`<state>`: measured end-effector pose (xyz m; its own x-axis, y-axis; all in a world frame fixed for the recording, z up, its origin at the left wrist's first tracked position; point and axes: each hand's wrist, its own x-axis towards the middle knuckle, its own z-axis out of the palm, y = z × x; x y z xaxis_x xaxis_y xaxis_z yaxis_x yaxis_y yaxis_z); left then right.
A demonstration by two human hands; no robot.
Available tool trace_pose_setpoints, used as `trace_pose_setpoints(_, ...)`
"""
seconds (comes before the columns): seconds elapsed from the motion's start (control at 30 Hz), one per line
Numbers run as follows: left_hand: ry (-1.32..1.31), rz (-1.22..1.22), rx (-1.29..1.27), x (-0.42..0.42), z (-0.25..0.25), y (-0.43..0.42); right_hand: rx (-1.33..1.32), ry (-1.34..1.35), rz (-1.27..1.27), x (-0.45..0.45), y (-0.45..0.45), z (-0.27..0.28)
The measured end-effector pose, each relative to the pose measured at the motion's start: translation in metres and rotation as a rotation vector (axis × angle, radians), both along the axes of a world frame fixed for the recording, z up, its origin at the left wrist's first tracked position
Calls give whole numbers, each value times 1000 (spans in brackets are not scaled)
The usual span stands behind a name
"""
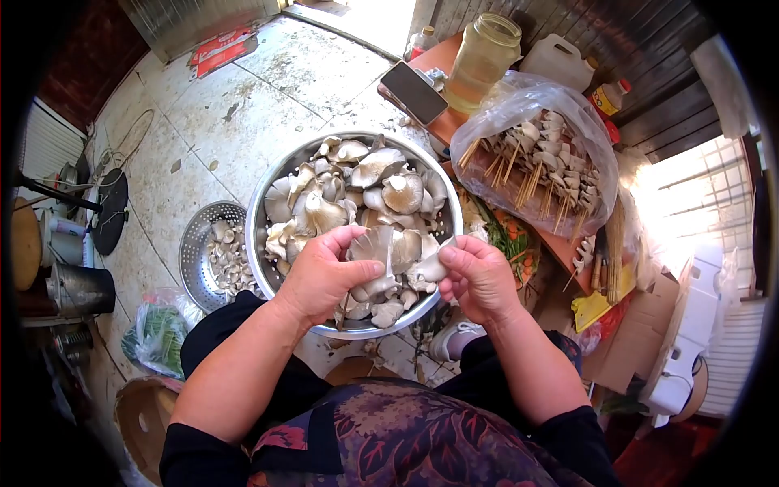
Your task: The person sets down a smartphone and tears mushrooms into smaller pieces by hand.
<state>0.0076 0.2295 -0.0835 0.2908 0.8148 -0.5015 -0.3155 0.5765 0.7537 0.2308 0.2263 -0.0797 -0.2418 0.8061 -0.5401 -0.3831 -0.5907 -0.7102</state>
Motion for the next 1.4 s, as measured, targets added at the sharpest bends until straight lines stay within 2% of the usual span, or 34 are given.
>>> trace_pose_setpoints(0.1,55,-49,57,4,-3,-4,-37,-17,120,-5,-5,-3)
trace_pose_setpoints(0.17,161,-204,76,7,-3,-6,-24,-35,218,-10,-8,-7)
trace_pose_setpoints(0.3,129,-270,54,11,-6,-9,38,-149,315,-15,-12,-13)
trace_pose_setpoints(0.47,109,-249,29,9,-6,-10,102,-218,241,-22,-15,-6)
trace_pose_setpoints(0.53,93,-225,1,8,-4,-9,137,-287,139,-22,-15,-8)
trace_pose_setpoints(0.57,62,-135,-16,8,-3,-8,138,-288,139,-19,-13,-9)
trace_pose_setpoints(0.63,32,-45,-31,5,-5,-6,95,-100,-112,-8,-5,-14)
trace_pose_setpoints(0.67,61,-48,-14,1,-10,-4,107,-102,-125,-2,-1,-17)
trace_pose_setpoints(0.73,91,-50,3,-1,-11,-3,86,-161,-52,-6,-3,-12)
trace_pose_setpoints(0.77,124,-132,-12,0,-7,-3,64,-220,19,-9,-4,-11)
trace_pose_setpoints(0.9,216,-303,24,6,-3,-4,71,-187,238,-19,-16,-16)
trace_pose_setpoints(1.07,230,-287,111,8,-3,-6,153,-203,273,-21,-16,-8)
trace_pose_setpoints(1.27,70,-175,178,9,1,-7,76,-109,260,-16,-15,-6)
trace_pose_setpoints(1.33,95,-225,13,7,0,-6,73,-105,237,-19,-15,-5)
trace_pose_setpoints(1.4,57,-184,15,9,0,-9,124,-173,166,-26,-17,-2)
